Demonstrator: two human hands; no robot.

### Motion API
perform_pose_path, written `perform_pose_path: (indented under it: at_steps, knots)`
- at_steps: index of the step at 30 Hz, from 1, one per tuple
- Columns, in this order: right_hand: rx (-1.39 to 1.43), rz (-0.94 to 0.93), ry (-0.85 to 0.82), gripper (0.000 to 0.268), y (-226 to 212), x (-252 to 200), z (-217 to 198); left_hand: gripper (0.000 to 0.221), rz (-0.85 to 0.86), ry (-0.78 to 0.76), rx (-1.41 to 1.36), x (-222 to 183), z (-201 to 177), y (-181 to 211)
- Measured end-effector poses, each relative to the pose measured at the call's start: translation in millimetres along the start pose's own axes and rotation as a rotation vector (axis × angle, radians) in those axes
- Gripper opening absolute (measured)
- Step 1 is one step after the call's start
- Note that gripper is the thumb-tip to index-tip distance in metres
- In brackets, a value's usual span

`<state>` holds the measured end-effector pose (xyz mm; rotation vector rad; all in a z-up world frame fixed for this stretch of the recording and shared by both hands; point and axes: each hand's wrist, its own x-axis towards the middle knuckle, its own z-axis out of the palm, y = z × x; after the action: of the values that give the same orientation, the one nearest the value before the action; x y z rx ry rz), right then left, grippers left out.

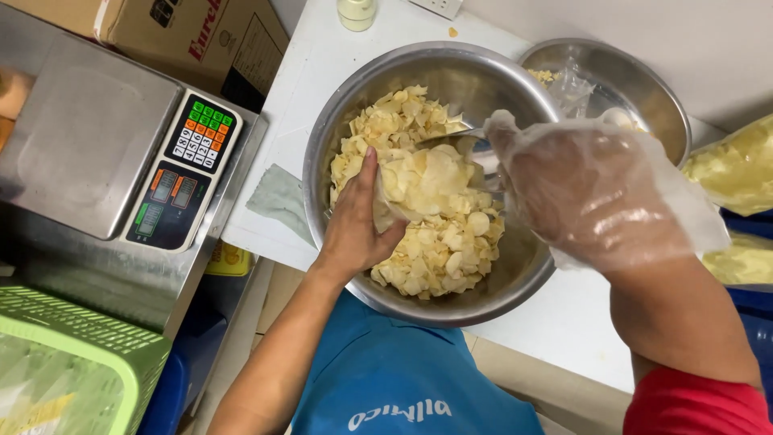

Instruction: Packaging potato chips into small containers, weighing them on a scale, and placing them into a storage crate.

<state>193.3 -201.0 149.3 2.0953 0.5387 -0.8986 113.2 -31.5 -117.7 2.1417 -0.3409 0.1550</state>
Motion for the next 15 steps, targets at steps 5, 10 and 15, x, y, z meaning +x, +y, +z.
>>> perform_pose_path:
  at_steps: [5,10,15]
  knots:
    - [0.079,0.116,0.106,0.074,-13.6,13.2,32.5,0.110,0.048,0.051,-0.063,1.6,1.3,-0.8]
    - [0.002,0.071,0.158,0.073,-9.3,6.8,39.2,0.111,0.055,0.046,-0.099,3.0,3.7,-3.3]
    - [-0.028,0.121,0.980,0.045,14.0,47.7,116.6,0.112,0.062,0.063,-0.112,1.8,6.2,-5.5]
